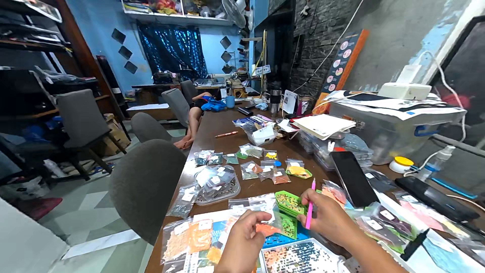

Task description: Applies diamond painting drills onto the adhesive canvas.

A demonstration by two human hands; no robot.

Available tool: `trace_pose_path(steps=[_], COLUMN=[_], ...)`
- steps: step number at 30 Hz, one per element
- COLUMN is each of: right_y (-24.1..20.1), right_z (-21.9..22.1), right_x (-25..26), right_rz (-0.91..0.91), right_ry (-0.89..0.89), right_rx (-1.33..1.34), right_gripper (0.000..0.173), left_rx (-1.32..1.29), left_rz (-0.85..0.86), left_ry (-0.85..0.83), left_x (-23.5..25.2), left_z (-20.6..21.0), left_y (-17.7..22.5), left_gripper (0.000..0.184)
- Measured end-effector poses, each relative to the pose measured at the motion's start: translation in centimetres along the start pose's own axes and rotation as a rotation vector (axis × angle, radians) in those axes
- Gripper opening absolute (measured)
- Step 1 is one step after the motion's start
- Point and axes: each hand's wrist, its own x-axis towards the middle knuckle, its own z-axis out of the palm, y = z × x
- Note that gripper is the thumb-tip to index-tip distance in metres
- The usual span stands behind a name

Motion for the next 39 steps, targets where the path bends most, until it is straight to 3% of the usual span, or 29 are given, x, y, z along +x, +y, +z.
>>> trace_pose_path(steps=[4,14,33,39], right_y=[0.7,0.8,1.3,1.1], right_z=[-0.6,-1.1,-0.8,-0.8], right_x=[0.1,0.1,0.1,0.1], right_rz=[0.009,0.078,0.059,0.048], right_ry=[0.064,0.032,0.037,0.046], right_rx=[0.018,0.006,0.007,0.004], right_gripper=[0.036,0.035,0.035,0.035], left_rx=[0.086,0.34,0.443,0.344], left_rz=[0.03,-0.139,-0.101,-0.123], left_ry=[-0.123,-0.249,-0.284,-0.274], left_x=[2.8,5.7,6.1,5.8], left_z=[0.4,0.1,0.3,-0.1], left_y=[1.2,0.6,0.6,1.0], left_gripper=[0.027,0.027,0.028,0.025])
